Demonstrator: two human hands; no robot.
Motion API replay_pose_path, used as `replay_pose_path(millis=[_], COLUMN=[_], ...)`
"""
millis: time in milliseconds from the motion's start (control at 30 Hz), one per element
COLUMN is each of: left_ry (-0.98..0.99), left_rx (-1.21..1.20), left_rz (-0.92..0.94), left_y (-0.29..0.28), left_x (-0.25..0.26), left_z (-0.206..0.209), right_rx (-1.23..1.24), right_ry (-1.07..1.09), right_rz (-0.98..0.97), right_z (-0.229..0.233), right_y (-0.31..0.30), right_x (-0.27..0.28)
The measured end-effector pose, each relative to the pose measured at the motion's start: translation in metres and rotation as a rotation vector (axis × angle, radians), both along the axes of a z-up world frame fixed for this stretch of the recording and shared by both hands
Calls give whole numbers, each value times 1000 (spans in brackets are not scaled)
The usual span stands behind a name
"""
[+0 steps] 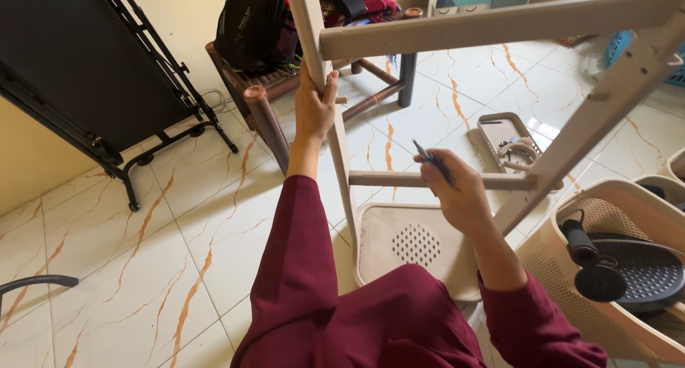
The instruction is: The person assembles a beige plastic chair using a screwdriver. They attach the legs to the seat frame, tighten the screws, and reposition the chair to access different connection points.
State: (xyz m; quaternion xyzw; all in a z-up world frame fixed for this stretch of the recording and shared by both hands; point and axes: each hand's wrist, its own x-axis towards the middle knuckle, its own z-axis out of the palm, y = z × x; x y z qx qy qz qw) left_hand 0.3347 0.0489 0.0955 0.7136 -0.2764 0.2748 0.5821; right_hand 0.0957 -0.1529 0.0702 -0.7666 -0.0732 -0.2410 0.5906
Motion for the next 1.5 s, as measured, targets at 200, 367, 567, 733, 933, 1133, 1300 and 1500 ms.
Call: replay_pose_path(millis=[200,367,567,733,933,1133,1300,1500], left_ry=[-46,36,162,48,-11,77,147,205], left_rx=[30,-106,-269,-285,-334,-444,-428,-565], left_rz=[-64,-199,-225,-317,-442,-437,-341,-577], left_y=[7,18,7,-2,-2,-2,4,11], left_x=[1,18,57,48,45,52,58,54], left_z=[-9,-18,-16,-17,-12,-25,-27,-26], right_rx=[-58,-165,-190,-200,-173,-358,-516,-467], right_ry=[43,-123,1,-92,-297,-478,-476,-453], right_rz=[24,94,134,186,227,-37,-188,-168], right_z=[19,32,25,21,17,14,18,21], right_y=[11,20,35,40,46,58,74,81], right_x=[78,150,186,196,203,192,187,191])
